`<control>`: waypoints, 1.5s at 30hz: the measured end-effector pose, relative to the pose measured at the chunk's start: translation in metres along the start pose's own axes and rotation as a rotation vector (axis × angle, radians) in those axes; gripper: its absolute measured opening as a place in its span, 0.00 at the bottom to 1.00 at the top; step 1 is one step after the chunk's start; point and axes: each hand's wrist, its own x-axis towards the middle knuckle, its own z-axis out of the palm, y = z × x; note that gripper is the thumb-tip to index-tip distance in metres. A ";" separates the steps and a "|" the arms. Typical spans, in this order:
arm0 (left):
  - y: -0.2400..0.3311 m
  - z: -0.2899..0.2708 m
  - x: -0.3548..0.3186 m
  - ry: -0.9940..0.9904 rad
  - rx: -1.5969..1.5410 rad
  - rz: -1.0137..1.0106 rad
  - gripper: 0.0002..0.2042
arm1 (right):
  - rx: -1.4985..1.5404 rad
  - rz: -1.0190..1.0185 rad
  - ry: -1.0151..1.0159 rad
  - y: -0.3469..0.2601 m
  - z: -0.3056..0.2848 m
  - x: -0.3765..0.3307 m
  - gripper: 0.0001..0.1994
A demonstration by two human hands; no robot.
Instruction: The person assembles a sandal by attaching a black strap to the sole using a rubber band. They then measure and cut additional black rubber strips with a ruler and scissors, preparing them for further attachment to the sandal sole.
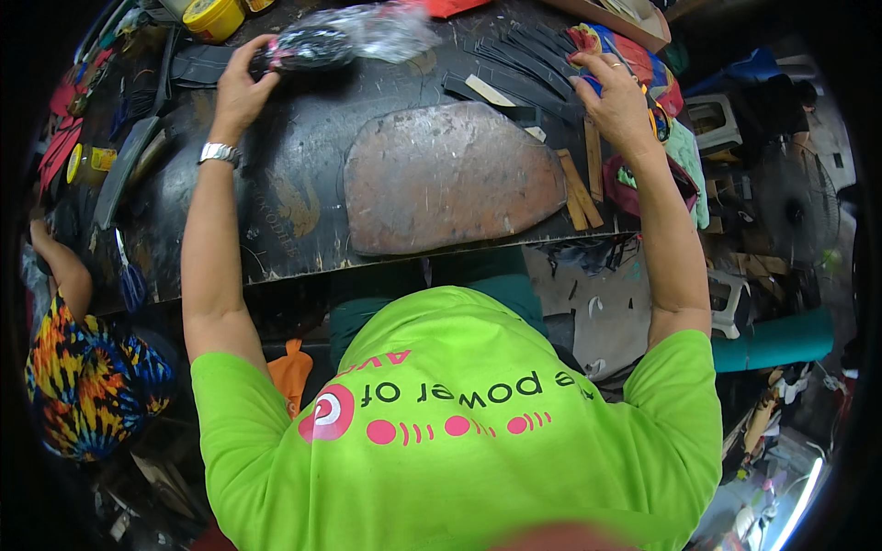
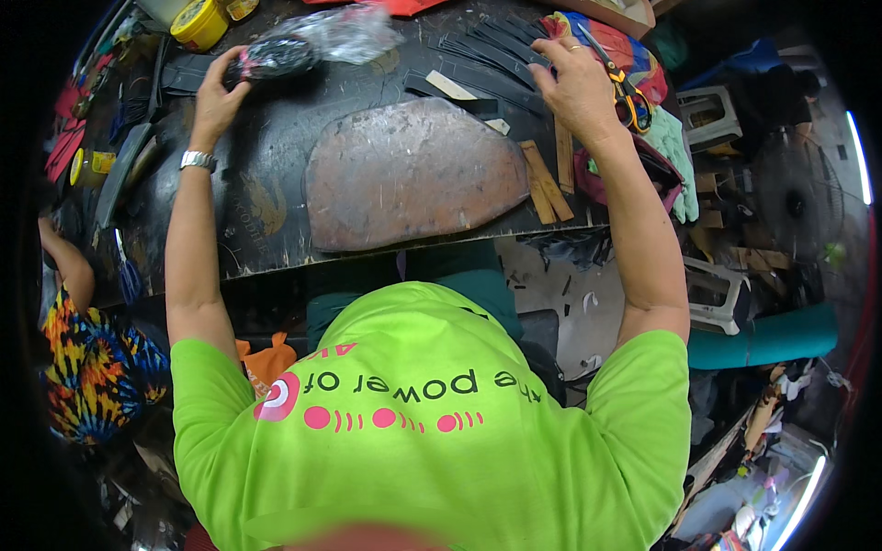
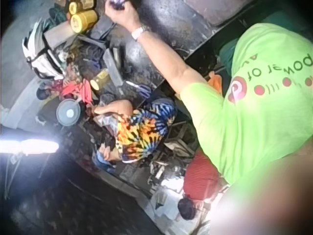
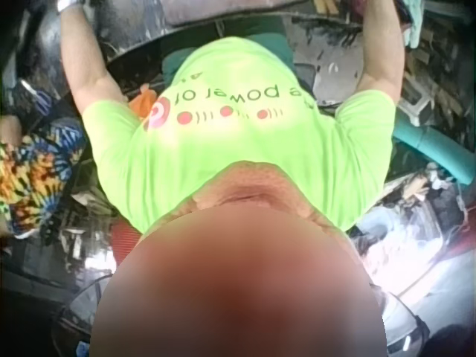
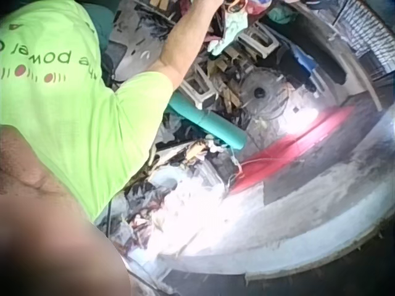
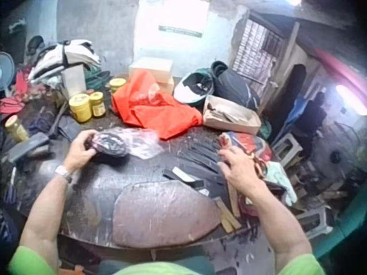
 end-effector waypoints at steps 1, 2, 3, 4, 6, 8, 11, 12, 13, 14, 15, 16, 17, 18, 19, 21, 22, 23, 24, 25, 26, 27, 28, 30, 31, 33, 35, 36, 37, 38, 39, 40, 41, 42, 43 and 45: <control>-0.005 -0.011 -0.005 -0.005 0.051 -0.032 0.26 | 0.021 0.058 -0.061 -0.009 -0.004 -0.005 0.15; -0.008 -0.020 -0.011 -0.021 0.104 -0.073 0.26 | 0.044 0.098 -0.115 -0.016 -0.010 -0.008 0.15; -0.009 -0.028 -0.015 -0.046 0.190 -0.031 0.27 | 0.071 0.113 -0.155 -0.020 -0.016 -0.011 0.15; -0.006 -0.034 -0.020 -0.091 0.202 -0.099 0.29 | 0.091 0.127 -0.150 -0.024 -0.021 -0.015 0.13; 0.011 -0.039 -0.027 -0.066 0.344 -0.117 0.31 | 0.175 0.201 -0.222 -0.027 -0.034 -0.022 0.11; 0.043 -0.035 -0.036 0.004 0.595 -0.145 0.33 | 0.267 0.248 -0.221 -0.031 -0.041 -0.033 0.10; 0.113 -0.016 -0.053 -0.037 0.112 0.190 0.30 | 0.308 0.280 -0.339 -0.045 -0.041 -0.054 0.09; 0.138 -0.005 -0.065 -0.127 -0.047 0.260 0.29 | 0.341 0.295 -0.394 -0.052 -0.037 -0.061 0.09; 0.163 0.008 -0.079 -0.207 -0.019 0.253 0.29 | 0.419 0.351 -0.466 -0.059 -0.032 -0.069 0.11; 0.183 0.015 -0.093 -0.299 -0.047 0.246 0.30 | 0.393 0.279 -0.450 -0.067 -0.028 -0.077 0.13; 0.198 0.025 -0.100 -0.387 -0.050 0.212 0.30 | 0.376 0.193 -0.425 -0.073 -0.024 -0.082 0.15; 0.207 0.033 -0.103 -0.439 0.012 0.175 0.32 | 0.326 0.153 -0.398 -0.078 -0.019 -0.086 0.20; 0.214 0.040 -0.106 -0.477 0.076 0.168 0.34 | 0.293 0.096 -0.353 -0.080 -0.017 -0.089 0.23; 0.218 0.045 -0.110 -0.429 0.139 0.167 0.35 | 0.232 0.059 -0.318 -0.081 -0.015 -0.090 0.24; 0.221 0.050 -0.113 -0.408 0.217 0.149 0.37 | 0.177 0.025 -0.284 -0.081 -0.013 -0.090 0.24; 0.223 0.055 -0.115 -0.374 0.288 0.117 0.40 | 0.256 0.072 -0.330 -0.078 -0.012 -0.089 0.25; 0.221 0.055 -0.114 -0.363 0.282 0.103 0.42 | 0.299 0.103 -0.363 -0.077 -0.012 -0.089 0.26; 0.220 0.054 -0.114 -0.385 0.295 0.068 0.44 | 0.317 0.121 -0.371 -0.076 -0.011 -0.089 0.26; 0.220 0.052 -0.114 -0.372 0.274 0.092 0.44 | 0.336 0.147 -0.388 -0.075 -0.011 -0.090 0.26; 0.219 0.050 -0.114 -0.390 0.270 0.097 0.44 | 0.364 0.166 -0.390 -0.076 -0.011 -0.091 0.27; 0.219 0.047 -0.113 -0.409 0.259 0.099 0.45 | 0.374 0.163 -0.391 -0.077 -0.011 -0.093 0.27; 0.218 0.044 -0.113 -0.430 0.255 0.106 0.45 | 0.393 0.154 -0.379 -0.079 -0.011 -0.097 0.27; 0.218 0.041 -0.112 -0.450 0.245 0.108 0.45 | 0.406 0.166 -0.389 -0.081 -0.011 -0.101 0.27; 0.219 0.038 -0.111 -0.470 0.241 0.109 0.46 | 0.401 0.121 -0.369 -0.082 -0.013 -0.107 0.25; 0.220 0.037 -0.110 -0.478 0.230 0.107 0.46 | 0.391 0.083 -0.339 -0.081 -0.014 -0.109 0.24; 0.222 0.035 -0.110 -0.479 0.208 0.104 0.46 | 0.428 0.080 -0.353 -0.074 -0.018 -0.109 0.21; 0.224 0.035 -0.109 -0.503 0.238 0.097 0.46 | 0.465 0.092 -0.338 -0.063 -0.021 -0.104 0.18; 0.224 0.035 -0.109 -0.502 0.248 0.101 0.45 | 0.479 0.115 -0.324 -0.057 -0.022 -0.099 0.17; 0.225 0.035 -0.108 -0.502 0.249 0.111 0.46 | 0.483 0.152 -0.319 -0.051 -0.021 -0.094 0.15; 0.224 0.035 -0.108 -0.495 0.247 0.122 0.46 | 0.434 0.092 -0.211 -0.049 -0.017 -0.088 0.14; 0.224 0.036 -0.107 -0.488 0.240 0.135 0.46 | 0.430 0.038 -0.148 -0.046 -0.014 -0.083 0.15; 0.224 0.036 -0.106 -0.491 0.244 0.132 0.46 | 0.419 0.010 -0.107 -0.045 -0.010 -0.078 0.16; 0.224 0.036 -0.106 -0.495 0.244 0.130 0.46 | 0.411 -0.017 -0.060 -0.045 -0.005 -0.073 0.16; 0.225 0.036 -0.106 -0.500 0.244 0.128 0.46 | 0.400 -0.003 -0.011 -0.048 0.002 -0.069 0.17; 0.226 0.036 -0.105 -0.512 0.241 0.123 0.46 | 0.393 0.000 0.012 -0.050 0.009 -0.065 0.16; 0.227 0.034 -0.103 -0.532 0.230 0.104 0.47 | 0.381 -0.030 0.069 -0.053 0.022 -0.056 0.14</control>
